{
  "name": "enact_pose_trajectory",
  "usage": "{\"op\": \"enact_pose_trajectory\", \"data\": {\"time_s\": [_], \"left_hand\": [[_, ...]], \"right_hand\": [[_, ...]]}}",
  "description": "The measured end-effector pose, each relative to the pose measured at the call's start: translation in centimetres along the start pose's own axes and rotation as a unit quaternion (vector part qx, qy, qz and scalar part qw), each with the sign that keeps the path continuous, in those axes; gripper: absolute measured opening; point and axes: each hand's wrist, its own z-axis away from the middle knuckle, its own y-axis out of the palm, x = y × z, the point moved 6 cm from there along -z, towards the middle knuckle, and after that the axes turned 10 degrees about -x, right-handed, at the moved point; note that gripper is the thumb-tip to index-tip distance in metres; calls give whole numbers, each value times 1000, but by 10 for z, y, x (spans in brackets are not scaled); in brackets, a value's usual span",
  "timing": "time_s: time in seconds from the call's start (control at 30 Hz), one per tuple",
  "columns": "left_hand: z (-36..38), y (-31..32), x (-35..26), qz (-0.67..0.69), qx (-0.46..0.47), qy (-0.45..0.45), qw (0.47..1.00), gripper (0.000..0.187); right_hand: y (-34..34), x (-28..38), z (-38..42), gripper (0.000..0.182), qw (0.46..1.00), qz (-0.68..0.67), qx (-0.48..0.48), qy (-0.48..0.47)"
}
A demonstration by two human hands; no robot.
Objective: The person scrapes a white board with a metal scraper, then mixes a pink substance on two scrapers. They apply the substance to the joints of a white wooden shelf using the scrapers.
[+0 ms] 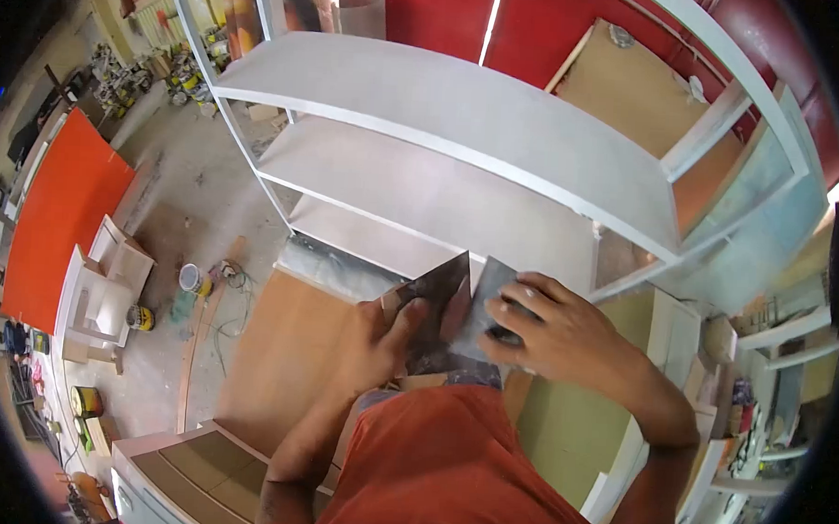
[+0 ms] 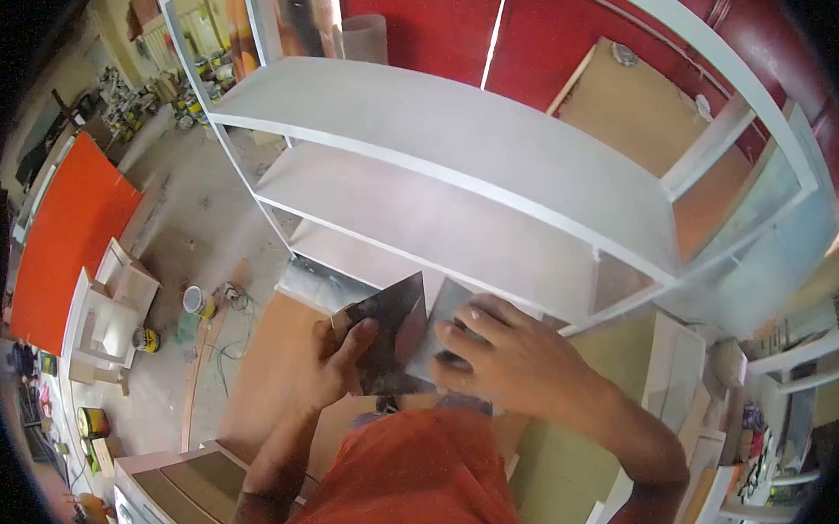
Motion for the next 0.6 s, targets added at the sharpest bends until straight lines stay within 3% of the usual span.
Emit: {"op": "enact_pose_trajectory", "data": {"time_s": [0.03, 0.1, 0.13, 0.17, 0.23, 0.27, 0.37, 0.4, 0.43, 0.47, 0.5, 0.53, 0.57, 0.6], "left_hand": [[-7, 8, -4, -3, -10, 3, 1000, 33], [-18, 37, -7, 286, -6, -52, 957, 39], [-25, 54, 0, 350, -23, -45, 935, 41], [-35, 73, 5, 412, -39, -33, 910, 44], [-46, 117, -6, 476, -29, -89, 874, 46], [-56, 129, -1, 467, -17, -78, 881, 48], [-85, 159, 35, 489, 24, -79, 869, 51], [-87, 169, 39, 521, 46, -80, 848, 52], [-74, 182, -3, 563, 16, -82, 822, 56], [-82, 181, -9, 523, -19, -21, 852, 53], [-86, 176, -15, 479, -58, 37, 875, 50], [-92, 179, -17, 481, -60, 40, 874, 50], [-98, 177, -12, 466, -132, 20, 874, 46], [-100, 174, -5, 448, -205, -3, 870, 42]], "right_hand": [[-5, -9, 3, 27, 1000, -1, -8, -7], [-31, -26, 12, 22, 995, -16, -99, 9], [-33, -35, 20, 33, 982, -94, -161, 20], [-21, -38, 30, 33, 981, -95, -169, 15], [19, -73, 60, 43, 886, -313, -252, 230], [29, -87, 70, 45, 897, -261, -321, 153], [58, -141, 105, 40, 882, -240, -329, 235], [56, -155, 112, 43, 918, -159, -249, 262], [54, -169, 119, 46, 942, -74, -168, 280], [54, -177, 125, 46, 942, -67, -172, 281], [52, -189, 143, 42, 858, -182, -282, 388], [57, -195, 162, 38, 740, -293, -378, 473], [66, -196, 180, 33, 594, -394, -451, 537], [67, -185, 184, 33, 597, -398, -446, 535]]}}
